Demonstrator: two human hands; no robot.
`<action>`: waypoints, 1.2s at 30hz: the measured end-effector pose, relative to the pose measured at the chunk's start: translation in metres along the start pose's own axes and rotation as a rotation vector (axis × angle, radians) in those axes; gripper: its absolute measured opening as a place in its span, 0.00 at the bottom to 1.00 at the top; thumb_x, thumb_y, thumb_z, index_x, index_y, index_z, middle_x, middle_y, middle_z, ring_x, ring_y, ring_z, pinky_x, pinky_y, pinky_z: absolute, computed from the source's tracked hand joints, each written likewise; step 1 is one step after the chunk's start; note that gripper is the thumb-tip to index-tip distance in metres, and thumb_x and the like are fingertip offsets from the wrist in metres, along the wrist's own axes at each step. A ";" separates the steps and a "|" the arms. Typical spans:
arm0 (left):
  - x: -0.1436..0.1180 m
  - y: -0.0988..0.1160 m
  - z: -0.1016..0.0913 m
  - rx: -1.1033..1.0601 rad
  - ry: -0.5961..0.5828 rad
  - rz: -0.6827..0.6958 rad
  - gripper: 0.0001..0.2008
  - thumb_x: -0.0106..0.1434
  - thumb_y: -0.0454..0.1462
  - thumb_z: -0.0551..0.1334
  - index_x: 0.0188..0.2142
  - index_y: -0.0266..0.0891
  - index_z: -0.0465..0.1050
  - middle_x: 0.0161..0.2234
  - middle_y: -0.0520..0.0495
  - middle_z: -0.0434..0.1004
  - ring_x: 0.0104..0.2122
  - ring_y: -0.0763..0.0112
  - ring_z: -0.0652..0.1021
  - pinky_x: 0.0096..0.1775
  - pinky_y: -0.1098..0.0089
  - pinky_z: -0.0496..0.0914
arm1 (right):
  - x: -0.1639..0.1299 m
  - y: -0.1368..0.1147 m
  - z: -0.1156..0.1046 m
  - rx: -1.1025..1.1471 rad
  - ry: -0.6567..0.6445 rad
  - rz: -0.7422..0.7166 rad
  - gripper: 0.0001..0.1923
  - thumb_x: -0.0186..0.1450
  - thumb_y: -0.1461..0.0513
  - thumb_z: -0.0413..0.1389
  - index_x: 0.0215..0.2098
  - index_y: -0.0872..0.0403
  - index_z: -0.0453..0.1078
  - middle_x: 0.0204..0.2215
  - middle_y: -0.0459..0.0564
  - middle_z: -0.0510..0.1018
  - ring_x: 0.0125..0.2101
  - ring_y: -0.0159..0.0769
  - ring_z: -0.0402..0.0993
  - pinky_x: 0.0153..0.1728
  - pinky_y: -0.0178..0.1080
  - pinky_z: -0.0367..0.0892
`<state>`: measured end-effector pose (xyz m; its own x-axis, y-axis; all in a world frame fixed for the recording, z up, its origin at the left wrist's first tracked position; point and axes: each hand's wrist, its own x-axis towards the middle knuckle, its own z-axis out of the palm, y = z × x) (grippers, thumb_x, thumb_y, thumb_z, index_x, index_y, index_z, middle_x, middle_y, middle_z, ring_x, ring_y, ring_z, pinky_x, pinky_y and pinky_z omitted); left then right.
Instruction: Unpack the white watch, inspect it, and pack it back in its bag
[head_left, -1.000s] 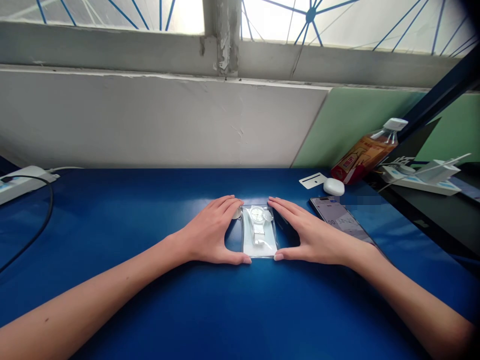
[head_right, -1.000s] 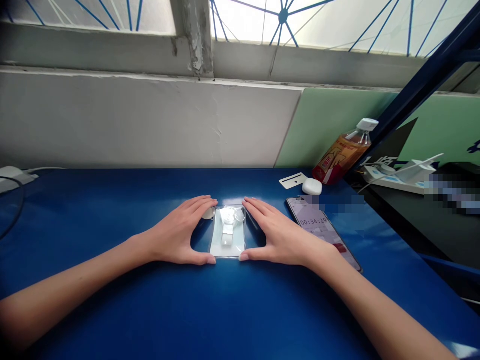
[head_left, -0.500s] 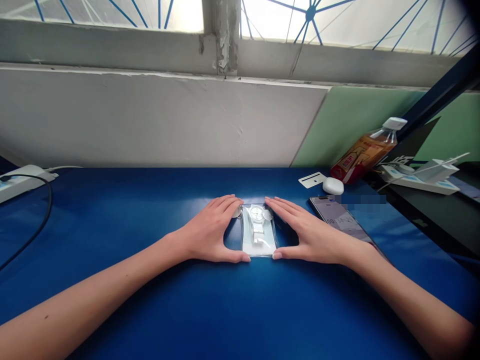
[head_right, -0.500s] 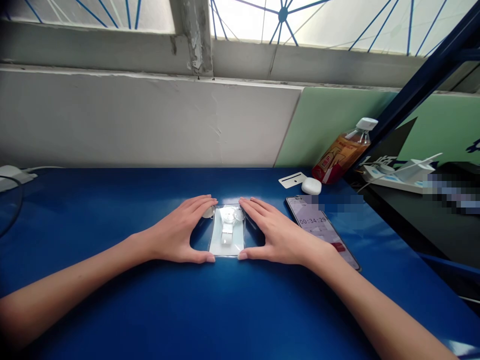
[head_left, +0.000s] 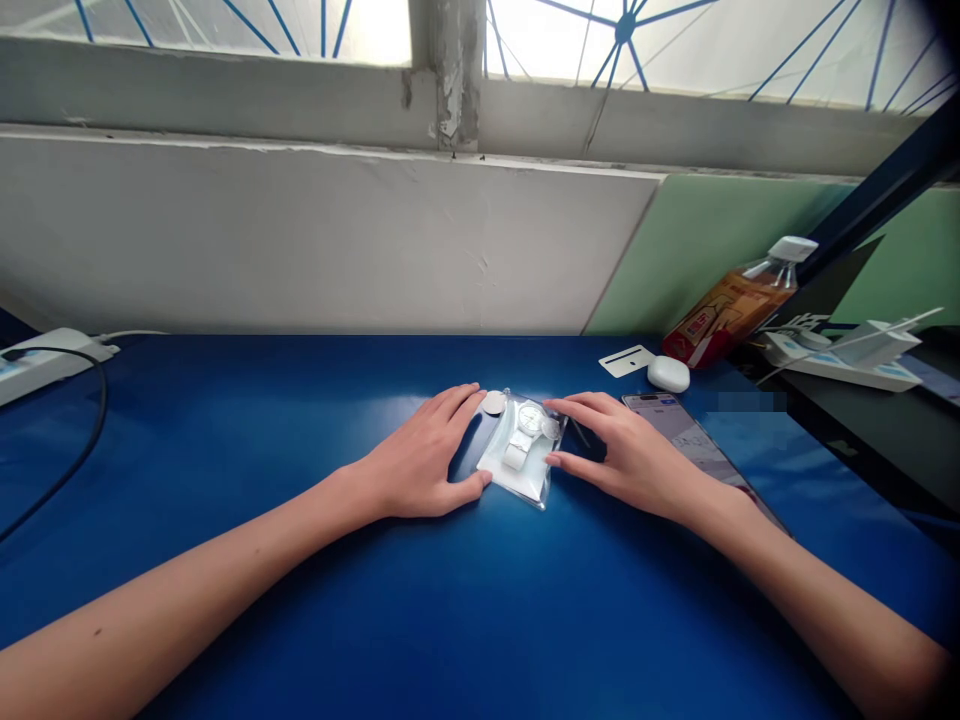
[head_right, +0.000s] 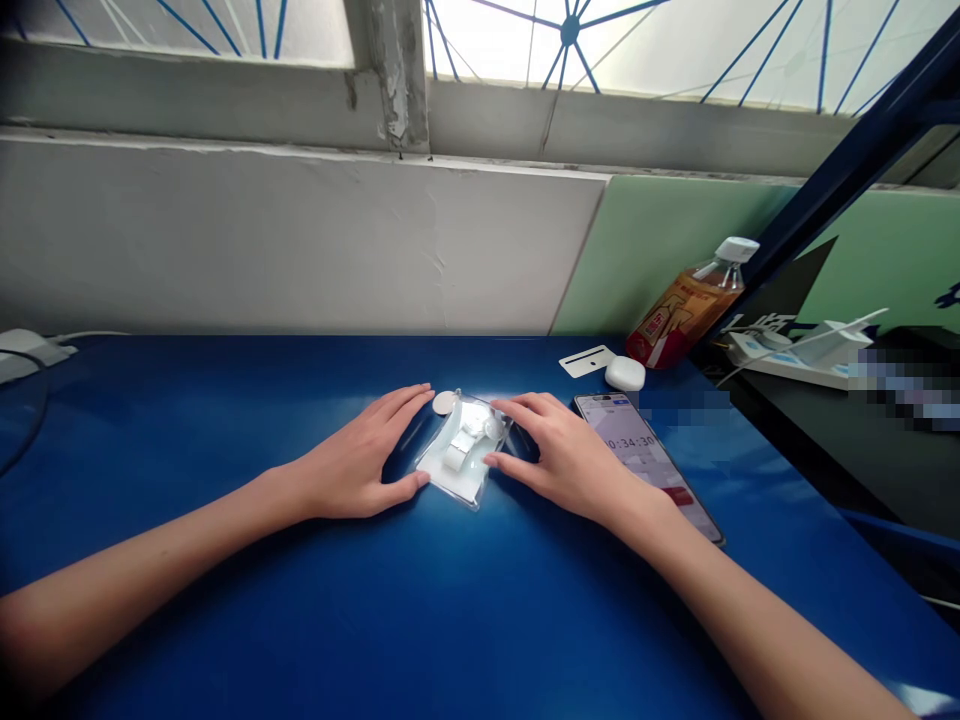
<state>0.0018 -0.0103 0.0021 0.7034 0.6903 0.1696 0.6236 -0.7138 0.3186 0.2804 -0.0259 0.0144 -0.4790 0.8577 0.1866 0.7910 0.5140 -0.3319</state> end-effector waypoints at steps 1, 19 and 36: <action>0.000 0.000 0.000 -0.003 0.004 -0.016 0.38 0.64 0.49 0.57 0.66 0.34 0.47 0.67 0.34 0.49 0.65 0.48 0.54 0.61 0.51 0.58 | 0.001 0.000 0.000 -0.012 0.029 0.009 0.27 0.64 0.47 0.54 0.57 0.50 0.66 0.49 0.58 0.75 0.50 0.51 0.70 0.48 0.53 0.69; 0.002 -0.001 0.001 -0.057 0.033 0.012 0.37 0.59 0.54 0.62 0.60 0.36 0.59 0.61 0.35 0.63 0.63 0.48 0.60 0.60 0.50 0.59 | -0.001 0.001 -0.005 0.059 -0.048 -0.040 0.32 0.63 0.46 0.55 0.62 0.48 0.61 0.59 0.57 0.67 0.57 0.53 0.65 0.54 0.53 0.66; 0.002 -0.002 0.004 -0.033 0.040 0.002 0.37 0.59 0.55 0.61 0.60 0.36 0.60 0.61 0.35 0.63 0.62 0.46 0.60 0.60 0.49 0.59 | 0.000 0.004 -0.006 0.062 -0.100 -0.031 0.36 0.61 0.45 0.56 0.64 0.47 0.59 0.60 0.57 0.67 0.57 0.54 0.66 0.53 0.54 0.67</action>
<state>0.0032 -0.0075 -0.0016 0.6901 0.6933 0.2075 0.6099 -0.7115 0.3490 0.2856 -0.0233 0.0182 -0.5411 0.8344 0.1053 0.7515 0.5359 -0.3847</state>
